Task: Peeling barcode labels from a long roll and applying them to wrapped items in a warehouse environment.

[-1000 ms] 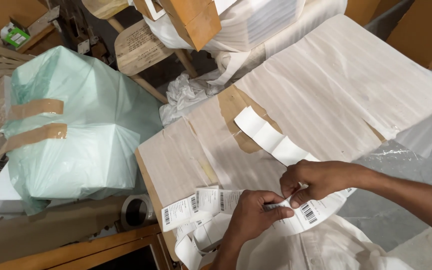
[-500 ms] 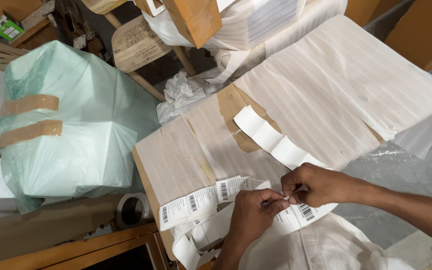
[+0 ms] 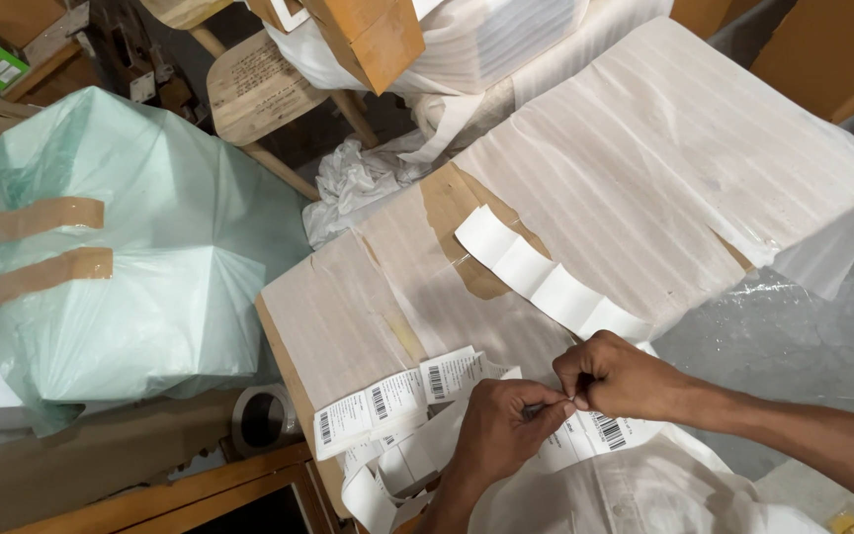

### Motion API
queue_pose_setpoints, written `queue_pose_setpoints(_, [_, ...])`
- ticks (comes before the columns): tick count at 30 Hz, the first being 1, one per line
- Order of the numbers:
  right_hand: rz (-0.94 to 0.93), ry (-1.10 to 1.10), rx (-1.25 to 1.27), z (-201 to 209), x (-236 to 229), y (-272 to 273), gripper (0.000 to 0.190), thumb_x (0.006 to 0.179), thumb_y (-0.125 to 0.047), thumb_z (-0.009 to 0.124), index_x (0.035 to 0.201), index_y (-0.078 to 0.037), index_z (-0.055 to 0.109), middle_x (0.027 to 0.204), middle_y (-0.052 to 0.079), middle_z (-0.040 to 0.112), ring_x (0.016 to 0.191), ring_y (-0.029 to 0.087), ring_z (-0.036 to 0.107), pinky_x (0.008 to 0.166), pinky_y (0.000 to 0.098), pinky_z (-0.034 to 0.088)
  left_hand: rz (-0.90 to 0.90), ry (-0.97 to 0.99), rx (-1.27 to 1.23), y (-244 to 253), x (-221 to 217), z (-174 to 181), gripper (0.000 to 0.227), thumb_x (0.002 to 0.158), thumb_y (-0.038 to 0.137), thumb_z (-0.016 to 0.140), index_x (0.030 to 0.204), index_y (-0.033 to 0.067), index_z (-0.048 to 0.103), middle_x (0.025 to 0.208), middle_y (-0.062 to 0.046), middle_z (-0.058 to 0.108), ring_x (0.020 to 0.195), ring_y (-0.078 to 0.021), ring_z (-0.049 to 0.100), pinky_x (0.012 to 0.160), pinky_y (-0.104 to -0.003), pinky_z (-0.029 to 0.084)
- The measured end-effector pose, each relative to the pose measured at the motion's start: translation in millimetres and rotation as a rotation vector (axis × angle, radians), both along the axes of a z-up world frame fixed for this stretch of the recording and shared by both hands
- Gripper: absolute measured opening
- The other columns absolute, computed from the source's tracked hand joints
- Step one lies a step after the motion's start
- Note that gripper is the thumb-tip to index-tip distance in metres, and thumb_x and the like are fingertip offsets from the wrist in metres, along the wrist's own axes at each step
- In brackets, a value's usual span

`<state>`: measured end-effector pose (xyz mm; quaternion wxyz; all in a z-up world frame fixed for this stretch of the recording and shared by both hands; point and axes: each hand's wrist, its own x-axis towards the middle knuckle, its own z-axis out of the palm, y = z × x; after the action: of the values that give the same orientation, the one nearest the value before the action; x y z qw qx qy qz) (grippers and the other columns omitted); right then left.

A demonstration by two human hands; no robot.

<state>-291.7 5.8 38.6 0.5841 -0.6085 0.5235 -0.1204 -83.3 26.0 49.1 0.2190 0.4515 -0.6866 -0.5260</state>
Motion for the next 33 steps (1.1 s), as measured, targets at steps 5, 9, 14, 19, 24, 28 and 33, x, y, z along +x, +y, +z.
queue_pose_setpoints(5, [-0.031,-0.028,0.017,-4.9,-1.8,1.1,0.010,0.067,0.011,0.062,0.063,0.003,0.065,0.056,0.006,0.061,0.053,0.013,0.053,0.049,0.0336,0.043,-0.034,0.023,0.056,-3.2,-0.4,-12.1,0.016,0.092,0.019,0.078,0.093,0.0031,0.080,0.065,-0.006,0.072,0.053,-0.0049,0.059,0.048,-0.026,0.045])
queue_pose_setpoints(9, [-0.055,-0.072,0.083,-18.5,-5.8,1.2,0.011,0.068,0.011,0.062,0.062,0.002,0.065,0.056,0.005,0.059,0.051,0.011,0.051,0.047,0.0316,0.041,-0.039,0.079,0.083,-5.2,-1.4,-21.2,0.016,0.093,0.018,0.079,0.094,0.0022,0.081,0.065,-0.005,0.071,0.054,-0.0028,0.055,0.048,-0.025,0.042])
queue_pose_setpoints(14, [-0.093,-0.111,0.148,-21.9,-6.2,1.5,0.014,0.067,0.012,0.061,0.060,0.001,0.064,0.056,0.003,0.059,0.049,0.009,0.049,0.045,0.0305,0.038,-0.047,0.121,0.120,-6.2,-1.0,-33.4,0.016,0.092,0.018,0.078,0.094,0.0017,0.081,0.066,-0.002,0.071,0.055,-0.0020,0.056,0.049,-0.024,0.042])
queue_pose_setpoints(19, [-0.128,-0.143,0.189,-30.0,-7.6,1.2,0.014,0.064,0.015,0.059,0.060,0.002,0.064,0.056,0.003,0.057,0.049,0.010,0.048,0.044,0.0314,0.037,-0.038,0.215,0.168,-6.1,-0.9,-39.1,0.018,0.093,0.017,0.078,0.094,-0.0005,0.080,0.067,-0.002,0.070,0.058,-0.0018,0.053,0.051,-0.024,0.040])
queue_pose_setpoints(24, [-0.009,-0.157,0.226,-27.7,-17.6,-0.6,0.008,0.078,-0.001,0.070,0.071,0.000,0.066,0.060,0.001,0.057,0.054,0.010,0.049,0.050,0.0307,0.040,-0.051,0.134,0.206,-10.0,2.3,-27.2,0.019,0.093,0.020,0.079,0.096,0.0006,0.080,0.071,-0.002,0.072,0.061,-0.0022,0.056,0.054,-0.024,0.043])
queue_pose_setpoints(28, [0.291,-0.038,0.180,-19.8,-40.2,-11.5,0.016,0.081,-0.018,0.080,0.089,-0.010,0.070,0.072,-0.001,0.070,0.070,0.009,0.065,0.064,0.0295,0.050,-0.135,-0.006,0.321,-17.2,8.1,-18.3,0.023,0.084,0.019,0.085,0.099,0.0028,0.078,0.074,-0.003,0.073,0.066,-0.0041,0.063,0.061,-0.025,0.051])
queue_pose_setpoints(33, [0.254,0.018,0.117,-42.4,-47.6,-9.5,0.020,0.080,-0.018,0.082,0.079,-0.002,0.071,0.071,0.006,0.069,0.068,0.016,0.065,0.062,0.0355,0.051,-0.066,-0.087,0.275,-17.3,11.9,-28.4,0.024,0.081,0.019,0.086,0.099,0.0035,0.081,0.076,-0.006,0.076,0.065,-0.0075,0.066,0.062,-0.026,0.053])
